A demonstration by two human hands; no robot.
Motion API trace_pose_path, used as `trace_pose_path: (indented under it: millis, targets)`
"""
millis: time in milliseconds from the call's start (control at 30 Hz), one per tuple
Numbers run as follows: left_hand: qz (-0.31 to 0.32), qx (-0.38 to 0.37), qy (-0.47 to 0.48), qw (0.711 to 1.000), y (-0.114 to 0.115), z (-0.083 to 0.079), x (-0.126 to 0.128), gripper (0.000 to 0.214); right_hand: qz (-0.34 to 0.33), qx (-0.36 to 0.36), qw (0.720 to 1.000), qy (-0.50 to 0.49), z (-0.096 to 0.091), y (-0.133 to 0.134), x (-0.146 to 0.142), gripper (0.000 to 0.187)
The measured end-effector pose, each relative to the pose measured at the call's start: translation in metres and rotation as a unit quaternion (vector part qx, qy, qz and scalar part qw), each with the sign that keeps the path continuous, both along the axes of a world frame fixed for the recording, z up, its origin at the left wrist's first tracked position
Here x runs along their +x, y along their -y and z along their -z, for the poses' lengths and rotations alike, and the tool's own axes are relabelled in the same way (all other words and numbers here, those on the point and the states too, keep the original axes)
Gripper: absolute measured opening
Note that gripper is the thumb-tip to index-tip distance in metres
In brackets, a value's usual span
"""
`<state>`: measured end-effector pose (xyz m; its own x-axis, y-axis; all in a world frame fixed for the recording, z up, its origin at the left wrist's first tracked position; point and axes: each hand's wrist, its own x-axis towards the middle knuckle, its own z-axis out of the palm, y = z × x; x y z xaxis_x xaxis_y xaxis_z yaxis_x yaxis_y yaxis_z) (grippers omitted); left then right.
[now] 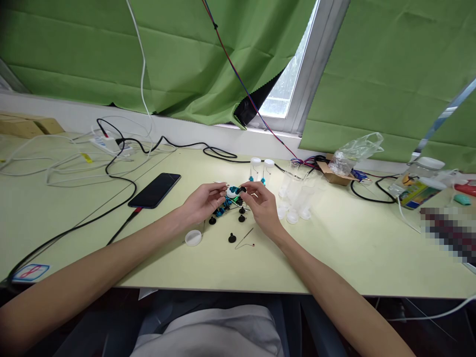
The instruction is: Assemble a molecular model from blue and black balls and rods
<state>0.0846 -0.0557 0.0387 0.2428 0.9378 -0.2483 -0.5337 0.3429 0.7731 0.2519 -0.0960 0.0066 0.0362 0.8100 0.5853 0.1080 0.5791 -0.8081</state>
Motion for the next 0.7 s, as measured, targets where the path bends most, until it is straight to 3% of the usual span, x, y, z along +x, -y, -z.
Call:
trace_pose_path:
  millis: [500,700]
  targets:
    - [-0.028,0.021,0.004,0.999,0.0036,-0.008,-0.0002,0.016,0.048,0.021,0.998,0.018,0.0012,0.0014,-0.0002,0.014]
    - [-0.04,0.102,-0.039,0.993,0.0049,-0.0082,-0.0023,0.016,0.07,0.024,0.996,0.057,0.0006,0.0048,0.0006,0.014]
